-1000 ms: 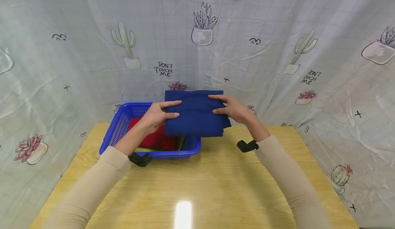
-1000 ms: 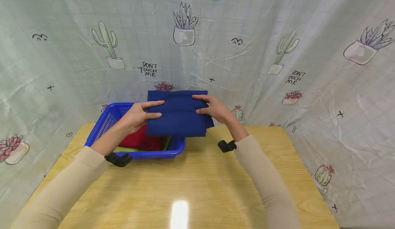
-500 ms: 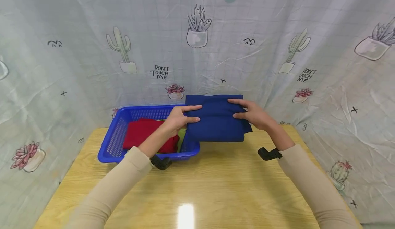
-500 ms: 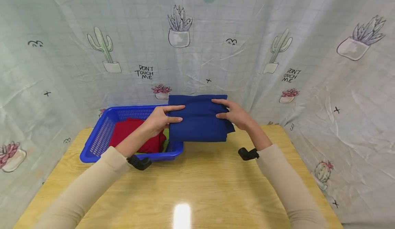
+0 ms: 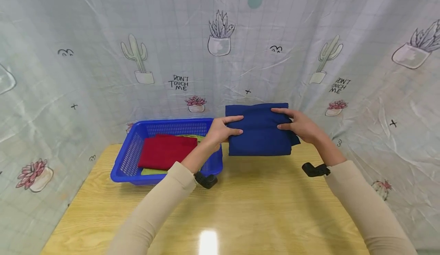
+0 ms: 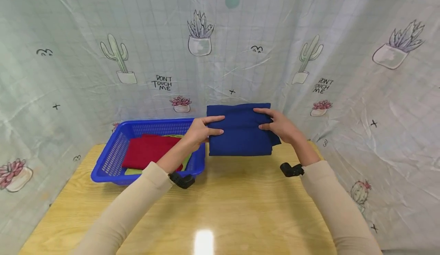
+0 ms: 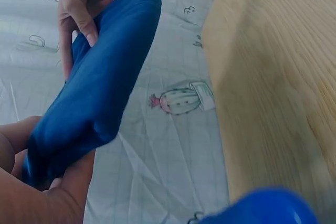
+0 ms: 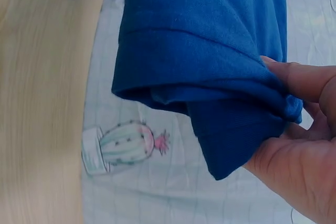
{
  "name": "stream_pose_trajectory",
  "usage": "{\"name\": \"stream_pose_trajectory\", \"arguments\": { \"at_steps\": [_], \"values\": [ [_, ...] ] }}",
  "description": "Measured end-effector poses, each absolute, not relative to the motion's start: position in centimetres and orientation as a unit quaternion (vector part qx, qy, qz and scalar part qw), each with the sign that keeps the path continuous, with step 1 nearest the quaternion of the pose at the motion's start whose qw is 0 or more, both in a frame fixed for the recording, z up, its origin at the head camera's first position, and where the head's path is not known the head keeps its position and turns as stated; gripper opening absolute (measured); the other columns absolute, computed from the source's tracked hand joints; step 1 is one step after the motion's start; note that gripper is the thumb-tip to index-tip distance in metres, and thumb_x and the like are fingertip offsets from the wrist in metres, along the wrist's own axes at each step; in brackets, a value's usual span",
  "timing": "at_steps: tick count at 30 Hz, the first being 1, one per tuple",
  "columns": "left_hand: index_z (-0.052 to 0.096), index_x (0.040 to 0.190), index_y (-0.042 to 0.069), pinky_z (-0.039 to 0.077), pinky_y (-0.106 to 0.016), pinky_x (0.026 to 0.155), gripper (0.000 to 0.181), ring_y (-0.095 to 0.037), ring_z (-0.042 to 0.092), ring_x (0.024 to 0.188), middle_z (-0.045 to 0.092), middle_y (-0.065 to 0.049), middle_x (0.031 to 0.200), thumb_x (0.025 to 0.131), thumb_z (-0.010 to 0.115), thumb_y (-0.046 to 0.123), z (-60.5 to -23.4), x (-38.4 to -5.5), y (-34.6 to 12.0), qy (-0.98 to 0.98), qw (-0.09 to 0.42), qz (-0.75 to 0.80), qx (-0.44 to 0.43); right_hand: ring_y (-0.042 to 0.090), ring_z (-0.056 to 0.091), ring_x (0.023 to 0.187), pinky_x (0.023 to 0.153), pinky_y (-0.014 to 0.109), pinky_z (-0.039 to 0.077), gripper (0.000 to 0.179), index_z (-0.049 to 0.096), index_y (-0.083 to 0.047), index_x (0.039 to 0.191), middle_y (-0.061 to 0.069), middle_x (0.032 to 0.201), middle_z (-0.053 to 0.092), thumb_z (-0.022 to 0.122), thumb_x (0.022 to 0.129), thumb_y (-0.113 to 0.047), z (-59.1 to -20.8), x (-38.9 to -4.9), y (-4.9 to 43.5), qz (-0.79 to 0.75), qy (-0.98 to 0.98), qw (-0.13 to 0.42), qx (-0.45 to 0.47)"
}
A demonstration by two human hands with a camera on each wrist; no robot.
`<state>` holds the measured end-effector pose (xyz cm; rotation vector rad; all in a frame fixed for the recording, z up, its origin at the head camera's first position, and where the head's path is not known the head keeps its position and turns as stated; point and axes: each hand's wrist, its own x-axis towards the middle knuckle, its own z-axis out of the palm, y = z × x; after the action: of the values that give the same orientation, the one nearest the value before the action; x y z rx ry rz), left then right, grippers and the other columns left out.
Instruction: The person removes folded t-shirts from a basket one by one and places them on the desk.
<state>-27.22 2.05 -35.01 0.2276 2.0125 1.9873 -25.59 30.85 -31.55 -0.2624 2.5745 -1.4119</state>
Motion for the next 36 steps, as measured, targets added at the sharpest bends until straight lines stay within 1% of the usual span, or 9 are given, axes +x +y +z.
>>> {"name": "stream_pose_trajectory", "arguments": {
  "at_steps": [14,17,20,25,27,28,32,33,36],
  "values": [
    [0.075,0.125,0.027,0.061,-0.034,0.071,0.057,-0.025,0.074,0.098,0.052,-0.010,0.151,0.082,0.079,-0.008,-36.2,-28.6,7.2,0.692,0.120,0.708,0.076,0.049,0.022,0.149,0.114,0.062,0.031,0.067,0.030,-0.015,0.162,0.024,0.168,0.007,0.058,0.102,0.000,-31.2,-26.1,34.6,-0.475,0.875,0.083,-0.032],
    [0.076,0.124,0.029,0.058,-0.025,0.065,0.055,-0.018,0.073,0.100,0.053,-0.009,0.150,0.082,0.080,-0.006,-37.0,-29.1,8.0,0.722,0.085,0.683,0.078,0.049,0.025,0.148,0.113,0.062,0.033,0.067,0.031,-0.017,0.162,0.024,0.168,0.009,0.058,0.103,-0.002,-31.4,-26.4,35.0,-0.480,0.873,0.082,-0.022],
    [0.077,0.122,0.031,0.047,-0.021,0.054,0.053,-0.022,0.070,0.087,0.054,-0.009,0.150,0.081,0.082,-0.002,-37.6,-29.4,8.8,0.750,0.062,0.655,0.066,0.049,0.026,0.148,0.113,0.061,0.033,0.067,0.031,-0.017,0.162,0.024,0.168,0.008,0.058,0.102,-0.002,-31.7,-26.6,35.2,-0.476,0.875,0.086,-0.007],
    [0.078,0.120,0.029,0.039,-0.020,0.054,0.053,-0.026,0.063,0.117,0.053,-0.008,0.151,0.080,0.082,-0.005,-38.5,-29.5,9.9,0.761,0.051,0.646,0.032,0.047,0.027,0.148,0.114,0.059,0.034,0.066,0.033,-0.016,0.161,0.024,0.167,0.012,0.059,0.102,-0.001,-32.8,-27.2,35.7,-0.475,0.876,0.084,0.010],
    [0.079,0.119,0.029,0.037,-0.021,0.053,0.053,-0.022,0.061,0.119,0.052,-0.008,0.151,0.080,0.081,-0.007,-39.1,-29.6,10.3,0.757,0.056,0.651,0.013,0.046,0.025,0.149,0.115,0.057,0.032,0.066,0.034,-0.015,0.160,0.025,0.166,0.014,0.058,0.101,0.001,-33.5,-27.4,36.1,-0.480,0.873,0.083,0.008],
    [0.079,0.118,0.028,0.034,-0.023,0.052,0.053,-0.024,0.062,0.106,0.052,-0.008,0.151,0.080,0.080,-0.008,-39.4,-29.6,10.5,0.754,0.060,0.655,0.005,0.045,0.023,0.150,0.116,0.057,0.030,0.066,0.035,-0.015,0.160,0.024,0.167,0.014,0.059,0.101,0.001,-33.9,-27.6,36.3,-0.484,0.871,0.081,0.010],
    [0.078,0.120,0.028,0.032,-0.024,0.052,0.054,-0.025,0.059,0.116,0.051,-0.009,0.153,0.082,0.078,-0.010,-41.2,-29.8,11.2,0.748,0.077,0.659,-0.015,0.043,0.012,0.153,0.120,0.057,0.022,0.065,0.036,-0.011,0.159,0.023,0.168,0.010,0.060,0.100,0.003,-35.9,-28.2,37.3,-0.488,0.869,0.085,0.003],
    [0.078,0.121,0.028,0.032,-0.025,0.053,0.054,-0.023,0.053,0.131,0.050,-0.009,0.153,0.082,0.078,-0.009,-41.8,-29.9,11.3,0.748,0.079,0.658,-0.016,0.043,0.010,0.153,0.120,0.058,0.021,0.065,0.037,-0.011,0.159,0.022,0.168,0.009,0.060,0.099,0.004,-36.4,-28.4,37.5,-0.489,0.868,0.088,0.003],
    [0.076,0.124,0.025,0.040,-0.023,0.059,0.053,-0.025,0.038,0.147,0.049,-0.009,0.154,0.083,0.077,-0.010,-43.3,-30.4,11.6,0.751,0.086,0.655,-0.016,0.044,0.006,0.153,0.120,0.059,0.019,0.065,0.036,-0.010,0.159,0.023,0.168,0.004,0.059,0.100,0.004,-38.0,-28.7,37.9,-0.489,0.866,0.100,0.002]
  ]
}}
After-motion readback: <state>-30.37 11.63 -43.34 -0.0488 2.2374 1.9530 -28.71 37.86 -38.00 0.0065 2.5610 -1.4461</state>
